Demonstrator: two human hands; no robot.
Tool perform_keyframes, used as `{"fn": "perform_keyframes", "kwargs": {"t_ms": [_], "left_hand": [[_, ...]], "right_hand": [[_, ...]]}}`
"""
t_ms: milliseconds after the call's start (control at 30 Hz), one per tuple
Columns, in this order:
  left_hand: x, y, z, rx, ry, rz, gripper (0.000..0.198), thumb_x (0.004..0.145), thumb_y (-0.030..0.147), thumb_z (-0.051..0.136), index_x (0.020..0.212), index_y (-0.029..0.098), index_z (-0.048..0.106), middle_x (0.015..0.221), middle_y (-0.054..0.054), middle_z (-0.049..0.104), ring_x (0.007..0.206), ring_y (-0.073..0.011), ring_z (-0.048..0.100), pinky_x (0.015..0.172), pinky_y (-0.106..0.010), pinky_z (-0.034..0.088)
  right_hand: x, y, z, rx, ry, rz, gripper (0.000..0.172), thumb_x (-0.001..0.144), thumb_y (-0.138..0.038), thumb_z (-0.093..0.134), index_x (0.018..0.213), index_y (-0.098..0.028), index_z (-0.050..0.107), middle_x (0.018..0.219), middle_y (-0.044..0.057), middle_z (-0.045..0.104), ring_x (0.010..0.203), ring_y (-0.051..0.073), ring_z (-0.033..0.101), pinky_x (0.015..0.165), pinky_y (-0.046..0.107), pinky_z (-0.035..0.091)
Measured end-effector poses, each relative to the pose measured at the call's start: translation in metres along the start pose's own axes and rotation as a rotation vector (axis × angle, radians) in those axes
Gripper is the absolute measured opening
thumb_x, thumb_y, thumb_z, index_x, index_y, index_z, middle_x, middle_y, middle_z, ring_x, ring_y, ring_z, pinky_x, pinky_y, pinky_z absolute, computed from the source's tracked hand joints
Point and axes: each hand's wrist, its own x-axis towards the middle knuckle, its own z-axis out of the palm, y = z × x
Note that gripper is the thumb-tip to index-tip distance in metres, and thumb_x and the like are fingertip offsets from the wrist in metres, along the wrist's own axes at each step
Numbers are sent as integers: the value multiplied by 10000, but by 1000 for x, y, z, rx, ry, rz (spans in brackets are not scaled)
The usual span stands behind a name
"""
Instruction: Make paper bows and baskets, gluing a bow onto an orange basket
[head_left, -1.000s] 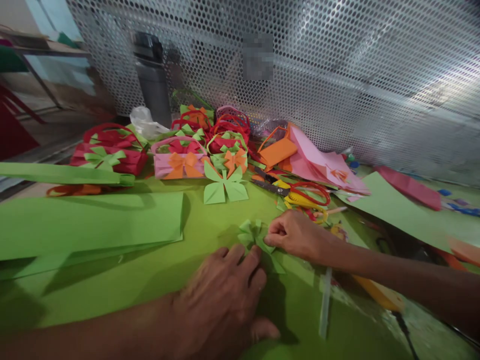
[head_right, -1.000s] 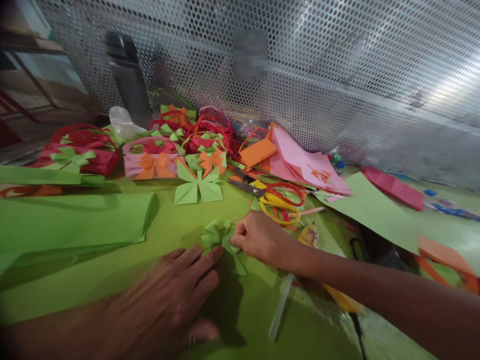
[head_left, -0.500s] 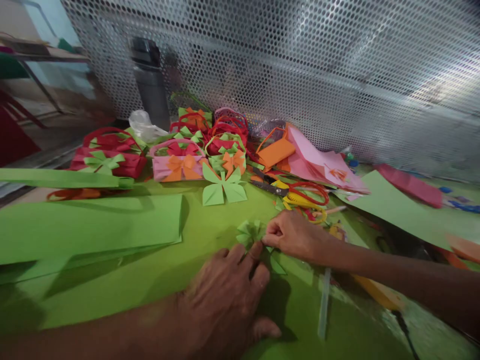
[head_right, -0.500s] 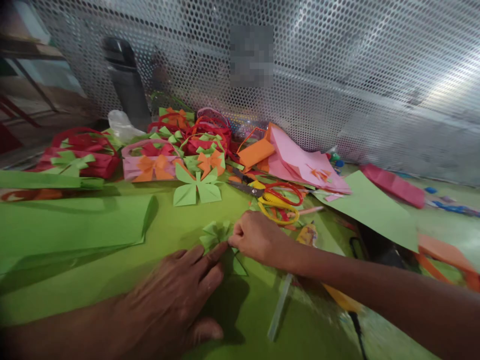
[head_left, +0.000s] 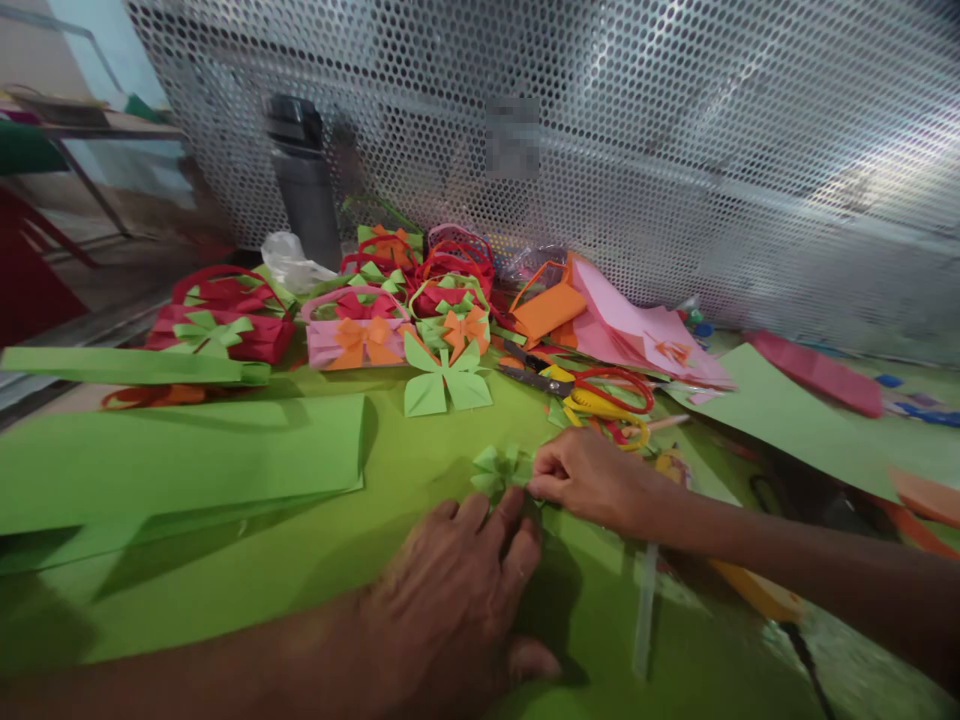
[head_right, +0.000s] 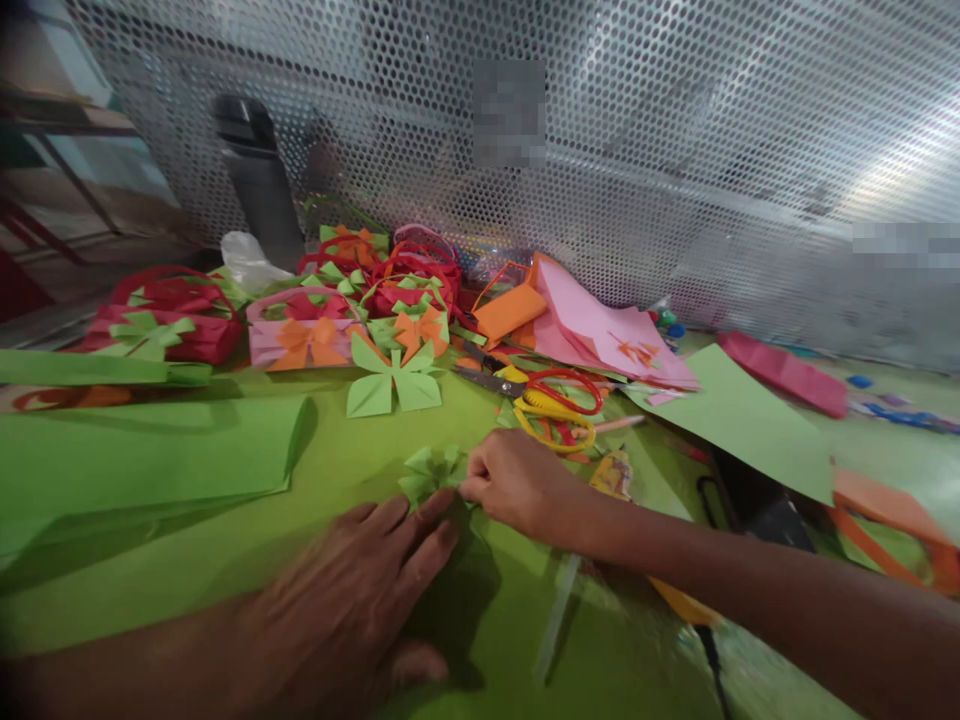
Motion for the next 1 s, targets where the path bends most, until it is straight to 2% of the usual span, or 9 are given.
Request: {"fn": "perform_keyframes", "kwargs": {"t_ms": [200, 300, 400, 467, 500, 600, 733, 867, 1000], "left_hand": [[2, 0, -3, -14, -21, 0, 744, 806, 611, 533, 1336, 96, 446, 1449, -208, 348, 1101, -360, 512, 871, -504, 469], [3, -1, -5, -21, -42, -3, 763, 797, 613, 540, 1328, 73, 448, 1425, -222, 377, 1087, -371, 516, 873, -524, 464], [3, -1, -4, -35, -41, 6, 786, 790, 612, 551, 1333, 56, 436, 1406, -230, 400, 1105, -389, 503, 886, -543, 456], [2, -1, -2, -43, -41, 7, 783, 794, 598, 557, 1338, 50, 428, 1414, -233, 387, 1133, -395, 486, 907, -552, 442], [2, -1, -1, -50, -39, 7, 768, 797, 586, 563, 1337, 56, 430, 1420, -229, 381, 1146, -394, 479, 917, -554, 436], [1, -3, 0, -73, -12, 11, 731, 786, 564, 591, 1321, 84, 453, 1420, -212, 388, 1160, -390, 470, 911, -557, 439], [1, -4, -1, -77, 16, 1, 732, 766, 566, 609, 1311, 100, 466, 1416, -215, 392, 1160, -393, 471, 898, -543, 451], [3, -3, -4, -86, -11, -7, 734, 771, 569, 599, 1320, 103, 457, 1415, -207, 399, 1166, -387, 471, 912, -543, 448], [4, -3, -7, -96, -23, -8, 700, 763, 535, 625, 1300, 113, 476, 1398, -195, 424, 1150, -373, 488, 895, -534, 463]], "right_hand": [[0, -4, 2, -13, 7, -5, 219, 708, -276, 567, 519, -167, 560, 456, -43, 460, 469, 90, 417, 450, 229, 239], [-1, -3, -6, -6, 13, -27, 243, 730, -299, 551, 525, -168, 557, 464, -41, 458, 473, 93, 414, 454, 234, 239], [0, 7, -21, 83, 135, -77, 259, 795, -322, 491, 606, -167, 578, 527, -32, 495, 502, 97, 439, 474, 227, 274], [4, 19, -28, 216, 219, -30, 219, 805, -321, 489, 683, -169, 588, 558, -36, 498, 484, 92, 448, 459, 214, 298], [6, 25, -29, 312, 198, 15, 184, 797, -307, 499, 714, -170, 589, 568, -39, 502, 469, 88, 461, 448, 206, 315], [13, 37, -21, 403, 86, 59, 119, 774, -232, 499, 723, -164, 581, 626, -23, 569, 441, 85, 525, 415, 191, 362], [18, 32, -7, 522, -80, 78, 144, 786, -183, 473, 833, -145, 604, 586, -30, 573, 411, 82, 541, 390, 178, 393], [21, 24, -11, 624, -195, 49, 239, 834, -282, 510, 986, -132, 617, 523, -64, 529, 367, 49, 461, 385, 159, 370], [27, 25, -19, 735, -395, -35, 350, 771, -417, 623, 964, -126, 624, 512, -77, 520, 354, 27, 397, 364, 147, 310]]}}
